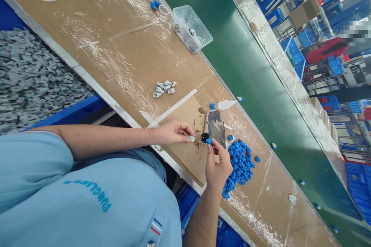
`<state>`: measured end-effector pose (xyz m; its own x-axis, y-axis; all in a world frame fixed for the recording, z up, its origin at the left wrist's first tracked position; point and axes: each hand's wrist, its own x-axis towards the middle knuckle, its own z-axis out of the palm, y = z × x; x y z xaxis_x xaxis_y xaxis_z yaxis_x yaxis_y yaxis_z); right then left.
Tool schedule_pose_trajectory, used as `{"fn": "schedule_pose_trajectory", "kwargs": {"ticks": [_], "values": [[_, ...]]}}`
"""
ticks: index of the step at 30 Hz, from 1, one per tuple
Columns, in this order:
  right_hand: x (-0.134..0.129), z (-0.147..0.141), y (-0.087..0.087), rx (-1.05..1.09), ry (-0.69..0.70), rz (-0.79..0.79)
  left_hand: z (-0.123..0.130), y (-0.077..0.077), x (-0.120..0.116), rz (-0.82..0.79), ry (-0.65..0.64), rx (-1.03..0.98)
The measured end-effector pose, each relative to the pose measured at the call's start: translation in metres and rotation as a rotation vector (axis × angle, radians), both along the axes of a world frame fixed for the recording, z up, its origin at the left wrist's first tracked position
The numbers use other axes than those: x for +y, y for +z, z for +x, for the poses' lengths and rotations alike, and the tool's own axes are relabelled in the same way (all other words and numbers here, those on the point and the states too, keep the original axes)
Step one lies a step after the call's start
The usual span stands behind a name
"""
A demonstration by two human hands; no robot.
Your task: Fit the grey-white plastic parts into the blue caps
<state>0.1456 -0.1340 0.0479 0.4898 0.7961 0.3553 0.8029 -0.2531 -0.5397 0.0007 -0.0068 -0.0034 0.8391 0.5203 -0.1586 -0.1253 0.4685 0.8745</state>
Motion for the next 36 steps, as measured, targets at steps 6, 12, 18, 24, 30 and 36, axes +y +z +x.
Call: {"fn": "schedule_pose_trajectory", "kwargs": {"ticks": [6, 12, 18, 24, 30, 36], "values": [[-0.002, -0.025, 0.003, 0.277, 0.069, -0.024, -0.002, 0.003, -0.003, 0.067, -0.013, -0.042], [0.001, -0.027, 0.002, 0.244, 0.139, -0.056, -0.003, 0.001, -0.004, 0.102, -0.076, -0.026], [-0.002, -0.017, 0.008, 0.321, 0.221, -0.126, -0.004, 0.004, -0.002, 0.207, -0.161, -0.008], [-0.008, -0.02, 0.0, 0.502, 0.093, -0.116, -0.003, 0.008, -0.005, 0.071, -0.162, -0.038], [-0.013, -0.027, -0.012, 0.608, 0.008, -0.109, -0.005, 0.005, -0.011, 0.06, -0.146, 0.026], [-0.014, -0.026, -0.012, 0.707, 0.029, -0.113, -0.004, 0.005, -0.011, -0.02, -0.195, 0.094]]}}
